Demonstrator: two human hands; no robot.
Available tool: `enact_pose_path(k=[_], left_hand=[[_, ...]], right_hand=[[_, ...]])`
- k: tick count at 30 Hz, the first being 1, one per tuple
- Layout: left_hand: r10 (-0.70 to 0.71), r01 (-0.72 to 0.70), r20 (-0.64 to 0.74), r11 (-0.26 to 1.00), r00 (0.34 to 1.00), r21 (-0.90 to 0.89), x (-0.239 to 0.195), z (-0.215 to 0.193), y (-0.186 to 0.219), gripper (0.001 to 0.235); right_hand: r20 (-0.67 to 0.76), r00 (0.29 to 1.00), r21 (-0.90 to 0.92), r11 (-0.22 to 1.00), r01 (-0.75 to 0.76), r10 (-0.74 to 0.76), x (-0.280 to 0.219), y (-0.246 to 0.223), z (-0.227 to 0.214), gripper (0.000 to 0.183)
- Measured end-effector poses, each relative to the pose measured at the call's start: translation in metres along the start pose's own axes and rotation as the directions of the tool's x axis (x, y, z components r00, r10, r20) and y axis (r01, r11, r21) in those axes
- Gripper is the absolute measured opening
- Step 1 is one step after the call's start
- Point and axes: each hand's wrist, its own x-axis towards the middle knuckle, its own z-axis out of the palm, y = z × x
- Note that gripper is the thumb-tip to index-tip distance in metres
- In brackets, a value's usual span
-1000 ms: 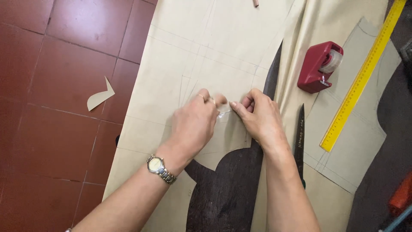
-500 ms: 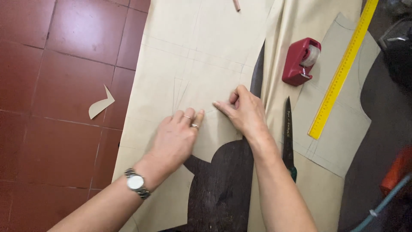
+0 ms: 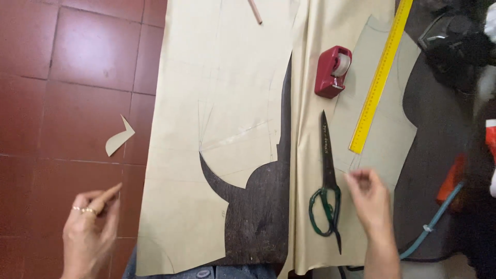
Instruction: The person cuts a large sheet of beige paper along drawn lines using shears. They then fold a section of the paper and secure it with pieces of clear tape from a dispenser.
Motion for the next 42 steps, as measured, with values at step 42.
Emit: enact_pose_path(k=[42], left_hand=[[-0.31, 0.399, 0.367, 0.895, 0.877, -0.198, -0.01, 0.011, 0.025, 0.047]], right_hand=[[-0.022, 0.991, -0.108, 0.985, -0.135, 0.133, -0.036, 0.039, 0.031, 0.071]])
